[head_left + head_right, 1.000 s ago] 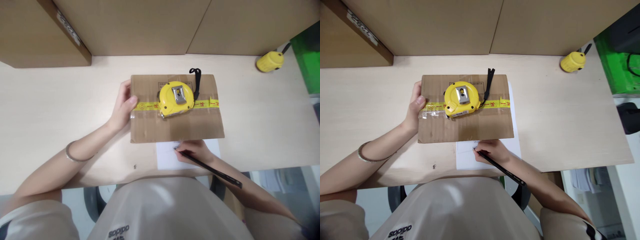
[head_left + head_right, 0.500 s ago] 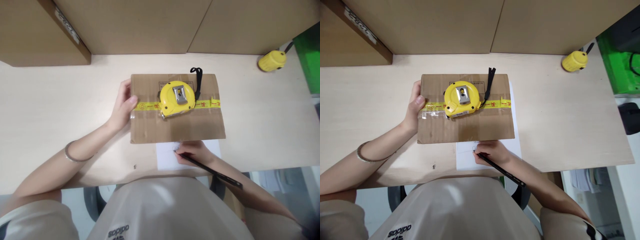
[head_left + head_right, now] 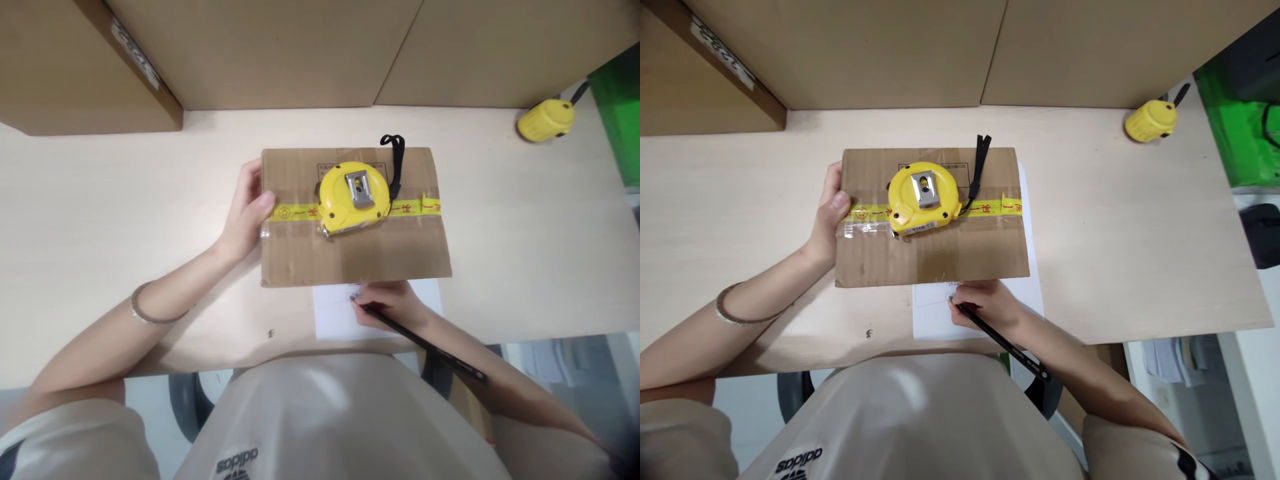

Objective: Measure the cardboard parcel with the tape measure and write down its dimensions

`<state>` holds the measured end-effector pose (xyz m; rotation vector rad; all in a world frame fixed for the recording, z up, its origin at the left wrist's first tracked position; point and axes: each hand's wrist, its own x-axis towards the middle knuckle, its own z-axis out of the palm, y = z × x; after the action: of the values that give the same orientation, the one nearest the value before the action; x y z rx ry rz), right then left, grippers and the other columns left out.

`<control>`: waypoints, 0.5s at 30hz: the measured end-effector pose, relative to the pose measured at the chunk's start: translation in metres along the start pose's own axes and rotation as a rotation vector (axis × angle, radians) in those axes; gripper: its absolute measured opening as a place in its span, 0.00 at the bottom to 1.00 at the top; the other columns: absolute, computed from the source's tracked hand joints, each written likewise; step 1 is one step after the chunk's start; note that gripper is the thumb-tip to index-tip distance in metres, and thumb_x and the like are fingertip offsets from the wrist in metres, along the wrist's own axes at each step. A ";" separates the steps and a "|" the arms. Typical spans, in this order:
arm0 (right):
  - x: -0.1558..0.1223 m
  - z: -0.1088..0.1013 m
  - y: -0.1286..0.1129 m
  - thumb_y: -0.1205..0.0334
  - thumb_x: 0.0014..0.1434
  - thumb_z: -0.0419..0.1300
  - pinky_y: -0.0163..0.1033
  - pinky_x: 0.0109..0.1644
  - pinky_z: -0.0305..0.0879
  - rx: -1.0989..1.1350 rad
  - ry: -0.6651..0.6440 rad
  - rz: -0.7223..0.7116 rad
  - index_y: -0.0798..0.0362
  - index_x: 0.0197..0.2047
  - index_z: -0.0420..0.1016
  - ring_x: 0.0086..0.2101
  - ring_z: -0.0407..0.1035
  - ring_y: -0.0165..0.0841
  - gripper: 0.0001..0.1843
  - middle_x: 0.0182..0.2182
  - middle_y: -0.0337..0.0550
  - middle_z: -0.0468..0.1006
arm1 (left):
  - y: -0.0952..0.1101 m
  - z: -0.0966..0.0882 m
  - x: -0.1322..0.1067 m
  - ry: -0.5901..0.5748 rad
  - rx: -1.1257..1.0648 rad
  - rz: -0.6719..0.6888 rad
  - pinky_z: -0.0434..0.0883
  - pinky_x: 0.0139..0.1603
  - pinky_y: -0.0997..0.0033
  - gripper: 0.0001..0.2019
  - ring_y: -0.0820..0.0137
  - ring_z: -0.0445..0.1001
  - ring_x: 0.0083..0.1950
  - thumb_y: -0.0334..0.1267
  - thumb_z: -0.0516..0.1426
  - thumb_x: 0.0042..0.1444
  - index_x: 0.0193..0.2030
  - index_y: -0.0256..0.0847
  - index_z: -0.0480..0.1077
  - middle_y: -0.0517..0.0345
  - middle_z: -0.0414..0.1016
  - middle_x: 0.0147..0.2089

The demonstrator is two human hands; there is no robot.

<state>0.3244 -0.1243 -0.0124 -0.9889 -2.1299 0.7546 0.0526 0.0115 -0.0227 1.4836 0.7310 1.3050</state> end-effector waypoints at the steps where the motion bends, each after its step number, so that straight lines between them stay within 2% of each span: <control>1: 0.000 0.000 0.000 0.76 0.51 0.59 0.29 0.25 0.56 -0.003 0.004 -0.001 0.51 0.23 0.66 0.21 0.58 0.23 0.12 0.18 0.31 0.64 | 0.000 0.000 0.000 0.003 -0.001 -0.006 0.67 0.69 0.51 0.25 0.55 0.68 0.67 0.61 0.60 0.57 0.58 0.55 0.70 0.57 0.72 0.60; 7: 0.000 0.001 -0.001 0.76 0.51 0.59 0.29 0.25 0.54 -0.016 0.000 0.008 0.52 0.23 0.65 0.21 0.55 0.23 0.12 0.18 0.31 0.62 | -0.001 -0.001 0.000 -0.019 -0.038 -0.005 0.64 0.70 0.50 0.26 0.54 0.67 0.67 0.60 0.61 0.57 0.58 0.53 0.69 0.56 0.71 0.60; 15: 0.002 -0.001 -0.004 0.75 0.51 0.59 0.29 0.25 0.54 -0.012 -0.005 0.027 0.52 0.22 0.64 0.20 0.57 0.23 0.12 0.18 0.31 0.63 | -0.004 -0.004 0.000 -0.066 -0.066 0.037 0.62 0.69 0.48 0.26 0.54 0.66 0.66 0.57 0.59 0.60 0.62 0.51 0.68 0.53 0.70 0.61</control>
<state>0.3225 -0.1246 -0.0088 -1.0248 -2.1320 0.7589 0.0493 0.0141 -0.0266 1.4858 0.6147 1.2903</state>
